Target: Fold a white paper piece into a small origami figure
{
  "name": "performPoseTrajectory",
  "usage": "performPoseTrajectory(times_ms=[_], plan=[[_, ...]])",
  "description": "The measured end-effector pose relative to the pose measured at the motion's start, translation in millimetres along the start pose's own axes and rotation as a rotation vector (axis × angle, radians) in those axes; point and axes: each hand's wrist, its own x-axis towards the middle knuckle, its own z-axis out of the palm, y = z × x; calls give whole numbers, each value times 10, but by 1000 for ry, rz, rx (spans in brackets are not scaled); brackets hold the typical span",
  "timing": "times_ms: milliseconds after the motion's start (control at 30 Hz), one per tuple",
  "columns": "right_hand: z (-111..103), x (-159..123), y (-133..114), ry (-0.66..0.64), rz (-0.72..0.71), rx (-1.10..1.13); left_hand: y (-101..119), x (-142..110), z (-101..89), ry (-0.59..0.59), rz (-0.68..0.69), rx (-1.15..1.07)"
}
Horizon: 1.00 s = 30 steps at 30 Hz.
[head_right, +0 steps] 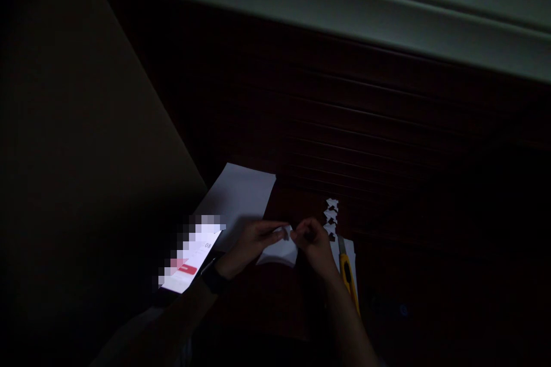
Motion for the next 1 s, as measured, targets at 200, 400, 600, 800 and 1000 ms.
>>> performPoseTrajectory(times_ms=[200,400,600,800,1000], plan=[[-20,7,25,-25,50,-89,-91,11,12,16,-21,-36],[3,-13,-50,-49,50,-135,-129,30,2,63,-11,10],[28,-79,-124,7,80,-120,-109,19,40,106,14,57],[88,-63,-142,17,29,-149,-84,33,78,97,29,36],[92,-111,-120,38,83,55,-9,-3,107,121,-27,33]])
